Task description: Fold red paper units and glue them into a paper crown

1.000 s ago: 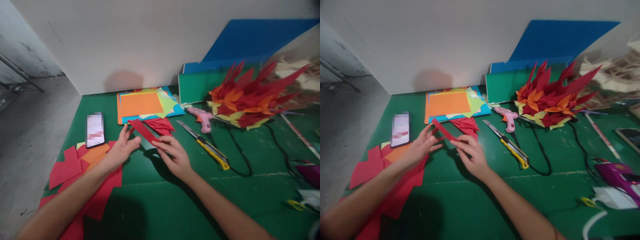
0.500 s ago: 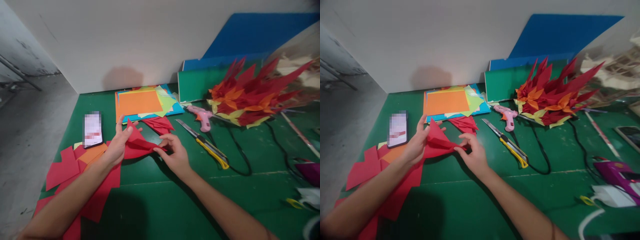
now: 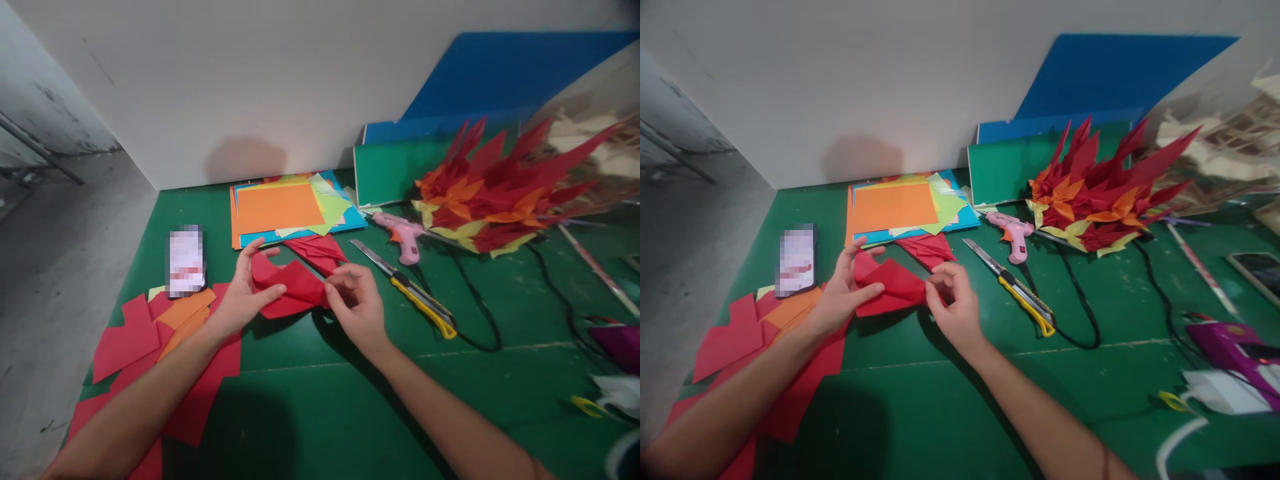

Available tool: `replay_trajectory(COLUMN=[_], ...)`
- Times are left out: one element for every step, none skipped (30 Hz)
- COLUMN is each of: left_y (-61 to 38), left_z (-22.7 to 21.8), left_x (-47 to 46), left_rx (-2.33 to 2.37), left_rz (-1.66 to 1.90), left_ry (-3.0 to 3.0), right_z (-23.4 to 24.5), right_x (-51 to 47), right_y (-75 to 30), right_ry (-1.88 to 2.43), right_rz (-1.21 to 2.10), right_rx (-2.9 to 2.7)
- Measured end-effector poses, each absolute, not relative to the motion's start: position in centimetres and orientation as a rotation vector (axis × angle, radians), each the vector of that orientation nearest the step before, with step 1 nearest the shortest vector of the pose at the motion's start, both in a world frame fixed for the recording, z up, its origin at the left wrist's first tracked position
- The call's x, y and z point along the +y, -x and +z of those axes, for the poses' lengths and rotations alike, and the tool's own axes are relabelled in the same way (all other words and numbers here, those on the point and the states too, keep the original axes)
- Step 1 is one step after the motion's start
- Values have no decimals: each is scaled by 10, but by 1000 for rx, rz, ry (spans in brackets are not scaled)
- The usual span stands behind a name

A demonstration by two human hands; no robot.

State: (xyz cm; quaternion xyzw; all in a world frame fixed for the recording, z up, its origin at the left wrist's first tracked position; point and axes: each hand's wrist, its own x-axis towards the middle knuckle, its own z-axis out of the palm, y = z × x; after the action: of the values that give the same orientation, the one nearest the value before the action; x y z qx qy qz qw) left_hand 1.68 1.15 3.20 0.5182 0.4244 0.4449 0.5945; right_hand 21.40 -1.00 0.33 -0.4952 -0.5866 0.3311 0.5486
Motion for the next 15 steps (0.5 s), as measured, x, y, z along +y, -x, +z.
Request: replay_trajectory(left_y=[-15, -13, -10, -8, -6, -4, -2, -1, 0, 0, -1, -1, -1, -2, -2], left_z=[35, 39, 42, 46, 50, 53, 55, 56, 55, 53, 48, 43, 37, 30, 24], left_x=[13, 14, 15, 17, 19, 20, 21, 21, 22, 21, 21, 20, 20, 20, 20], left_rx=[1006, 1027, 1049, 1077, 1112, 1152, 1192, 1225, 1239, 1235, 1213, 1172, 1143, 1127, 1123], left_rz=[1043, 1050, 1052, 1049, 1041, 1029, 1024, 1030, 1046, 1072, 1103, 1130, 1154, 1178, 1216], left_ry=[-1196, -1194, -1205, -1233, -1267, -1302, -1326, -1337, -1329, -1304, -1267, -1221, -1181, -1161, -1154], right_z=[3, 4, 4, 4, 4, 4, 4, 5, 5, 6, 8, 9, 10, 12, 13], right_x=[-10, -10, -9, -8, -7, -7, -6, -5, -4, -4, -4, -5, -5, -6, -7], right_y=[-214, -215, -215, -216, -217, -218, -219, -220, -221, -222, -222, -223, -222, -222, -222], right_ry=[1167, 1158, 1151, 1147, 1148, 1151, 1156, 1161, 1163, 1160, 1153, 1143, 1131, 1120, 1109], right_rz=[797, 810, 821, 825, 818, 801, 779, 758, 742, 734, 730, 726, 725, 726, 732], right_rx=[-1388, -1383, -1374, -1361, -1349, -1344, -1348, -1360, -1379, -1406, -1438, -1481, -1534, -1595, -1654])
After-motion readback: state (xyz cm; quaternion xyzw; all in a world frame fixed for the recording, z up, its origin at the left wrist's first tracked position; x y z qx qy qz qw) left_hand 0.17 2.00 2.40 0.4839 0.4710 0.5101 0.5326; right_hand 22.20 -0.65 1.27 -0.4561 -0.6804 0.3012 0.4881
